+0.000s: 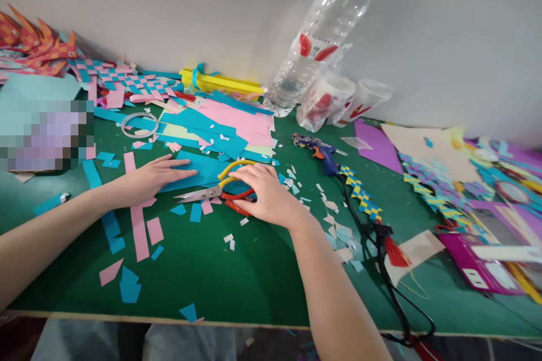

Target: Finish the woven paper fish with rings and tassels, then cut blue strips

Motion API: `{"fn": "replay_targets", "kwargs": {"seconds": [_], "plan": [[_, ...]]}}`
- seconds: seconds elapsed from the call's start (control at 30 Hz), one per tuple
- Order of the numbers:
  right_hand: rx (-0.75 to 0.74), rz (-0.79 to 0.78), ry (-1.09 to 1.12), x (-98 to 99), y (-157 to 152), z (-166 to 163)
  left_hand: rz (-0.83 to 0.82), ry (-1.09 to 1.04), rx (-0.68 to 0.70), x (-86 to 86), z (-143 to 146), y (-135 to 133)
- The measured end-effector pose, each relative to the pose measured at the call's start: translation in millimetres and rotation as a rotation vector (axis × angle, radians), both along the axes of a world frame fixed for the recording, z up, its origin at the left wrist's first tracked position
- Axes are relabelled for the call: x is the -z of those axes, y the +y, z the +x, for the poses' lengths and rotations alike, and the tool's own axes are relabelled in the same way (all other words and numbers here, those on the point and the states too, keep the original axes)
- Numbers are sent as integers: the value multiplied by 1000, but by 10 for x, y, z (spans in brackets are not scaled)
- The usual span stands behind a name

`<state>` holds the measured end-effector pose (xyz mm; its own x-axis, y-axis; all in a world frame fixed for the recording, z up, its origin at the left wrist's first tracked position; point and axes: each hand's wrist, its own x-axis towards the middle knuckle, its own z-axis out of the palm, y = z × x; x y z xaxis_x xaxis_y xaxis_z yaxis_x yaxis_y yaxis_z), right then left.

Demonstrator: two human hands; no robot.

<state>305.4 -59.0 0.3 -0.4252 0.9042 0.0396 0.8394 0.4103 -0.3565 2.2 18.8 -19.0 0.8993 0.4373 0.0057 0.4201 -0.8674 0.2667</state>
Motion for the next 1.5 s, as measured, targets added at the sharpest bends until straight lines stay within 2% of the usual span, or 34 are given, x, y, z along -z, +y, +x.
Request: {"fn": "replay_targets", "kwargs": {"seconds": [0.13,0.23,0.37,0.53,0.67,0.9,1.1,1.5], "plan": [[-21,-3,3,-47,-18,-47,-22,-66,-27,14,1,-14],[-4,8,20,-80,-31,-5,1,-191,-102,24,4,-23],[134,62,79,-54,-30,117,108,-303,-236,-48,-21,-31],[256,45,193,-2,-27,194,118,-237,-177,-100,-135,22],[225,-2,144,-39,-59,137,102,-183,-127,-35,-183,79],[83,-147,99,-97,-117,29,115,-184,-191,25,-127,56],[75,-100,59,-96,-107,36,99,-156,-230,46,-121,56],[107,-126,28,-81,-87,13,79,-153,-238,51,-119,57]]}}
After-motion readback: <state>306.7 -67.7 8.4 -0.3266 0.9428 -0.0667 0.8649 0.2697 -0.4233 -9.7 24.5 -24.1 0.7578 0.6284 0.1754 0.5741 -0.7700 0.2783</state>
